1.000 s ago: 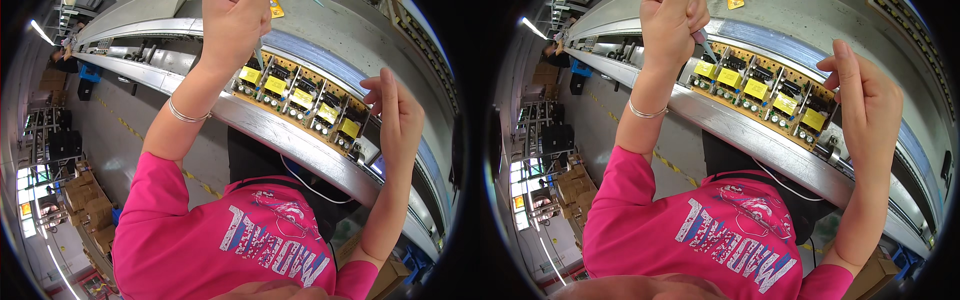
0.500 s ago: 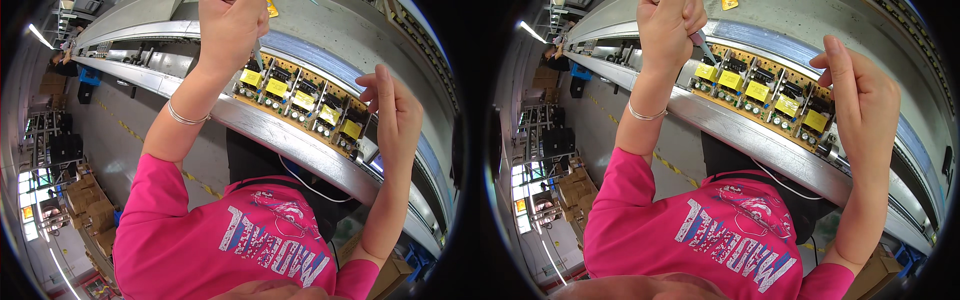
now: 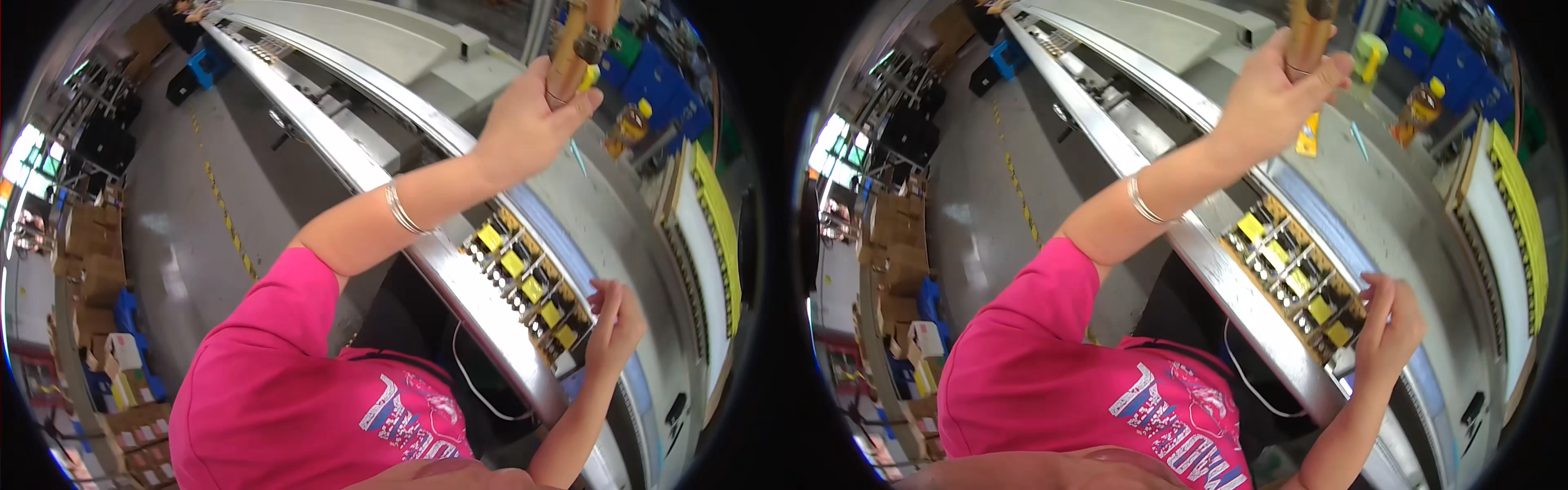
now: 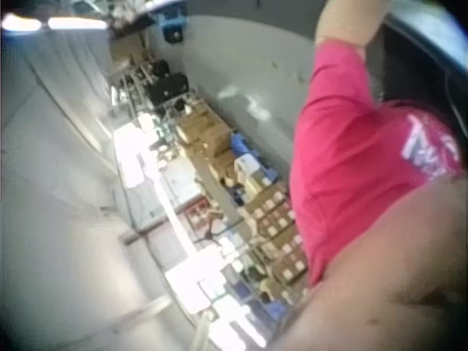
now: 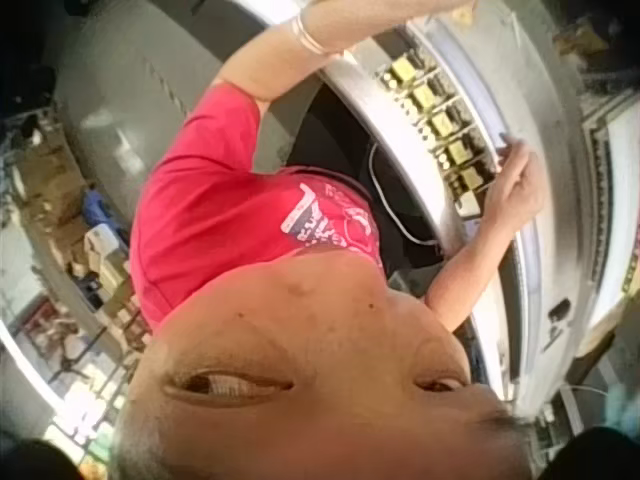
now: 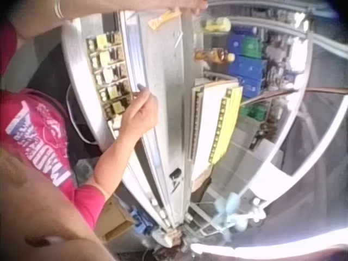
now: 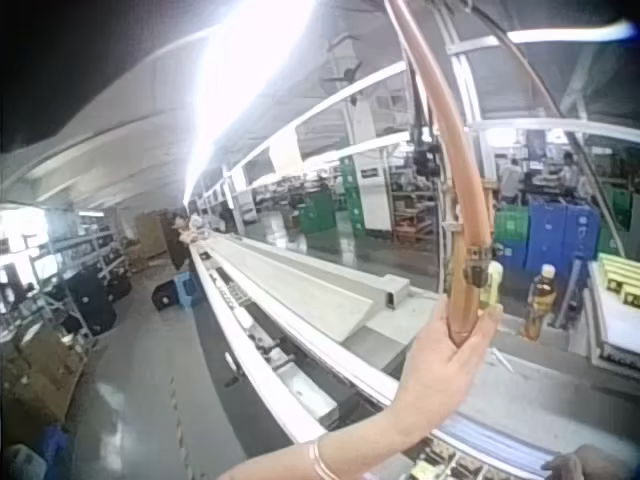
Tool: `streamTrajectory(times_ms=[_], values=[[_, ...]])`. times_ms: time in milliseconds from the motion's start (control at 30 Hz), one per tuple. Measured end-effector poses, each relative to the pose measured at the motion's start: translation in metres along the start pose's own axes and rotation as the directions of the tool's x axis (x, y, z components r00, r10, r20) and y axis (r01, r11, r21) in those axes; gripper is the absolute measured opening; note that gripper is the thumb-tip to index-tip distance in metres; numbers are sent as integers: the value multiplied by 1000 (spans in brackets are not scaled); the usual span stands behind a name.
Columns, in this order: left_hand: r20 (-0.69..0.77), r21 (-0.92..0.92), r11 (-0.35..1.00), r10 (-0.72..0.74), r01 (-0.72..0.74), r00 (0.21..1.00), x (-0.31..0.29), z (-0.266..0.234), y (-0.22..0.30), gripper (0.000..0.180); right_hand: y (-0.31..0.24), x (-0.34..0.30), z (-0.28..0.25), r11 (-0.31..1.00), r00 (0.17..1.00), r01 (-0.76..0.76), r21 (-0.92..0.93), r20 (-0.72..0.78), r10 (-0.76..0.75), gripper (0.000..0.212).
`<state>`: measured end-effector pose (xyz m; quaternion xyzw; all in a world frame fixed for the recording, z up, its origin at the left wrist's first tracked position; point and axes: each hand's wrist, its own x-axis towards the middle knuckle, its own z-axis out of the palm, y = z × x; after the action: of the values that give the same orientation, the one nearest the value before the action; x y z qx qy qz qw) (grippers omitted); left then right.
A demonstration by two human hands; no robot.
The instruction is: Manually attaching yellow components to an electronic board and securing them using an electric screwdriver on a conveyor belt line.
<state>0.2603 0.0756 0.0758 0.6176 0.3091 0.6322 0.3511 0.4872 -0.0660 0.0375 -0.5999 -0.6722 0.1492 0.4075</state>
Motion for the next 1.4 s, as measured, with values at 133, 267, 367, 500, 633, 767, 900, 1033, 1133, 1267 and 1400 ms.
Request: streamTrajectory(times_ms=[133,267,367,500,633,767,900,1033,1133,1267,1400], values=[[-237,580,705,624,-407,745,2,-12,-19,51,-32,-13,19,932,940,341,-123,75,-334,15],[-149,675,531,778,-512,610,-11,-21,-18,60,-66,-28,47,771,786,607,-193,289,-547,30],[-73,594,548,766,-589,639,-20,-23,-16,66,-92,-32,70,654,668,725,-215,450,-593,47],[-81,517,578,768,-632,636,-27,-27,-18,61,-97,-35,107,610,654,745,-268,473,-591,50],[-113,439,624,752,-646,649,-30,-26,-13,56,-90,-40,118,648,701,702,-296,445,-557,47],[-121,400,621,765,-674,633,-32,-30,-4,52,-88,-40,123,652,723,684,-327,426,-545,43],[-97,383,603,780,-700,618,-38,-28,3,49,-86,-42,120,656,741,667,-354,409,-533,38],[-32,384,595,773,-707,633,-47,-19,5,50,-84,-48,109,687,768,635,-354,391,-508,34],[-7,376,575,786,-727,618,-50,-13,0,48,-85,-51,83,689,774,623,-371,419,-475,32],[2,314,597,777,-738,629,-52,3,-8,48,-54,-62,53,712,815,571,-410,394,-426,31],[68,352,539,801,-766,595,-45,0,-20,47,-14,-76,16,759,879,463,-458,351,-324,30]])
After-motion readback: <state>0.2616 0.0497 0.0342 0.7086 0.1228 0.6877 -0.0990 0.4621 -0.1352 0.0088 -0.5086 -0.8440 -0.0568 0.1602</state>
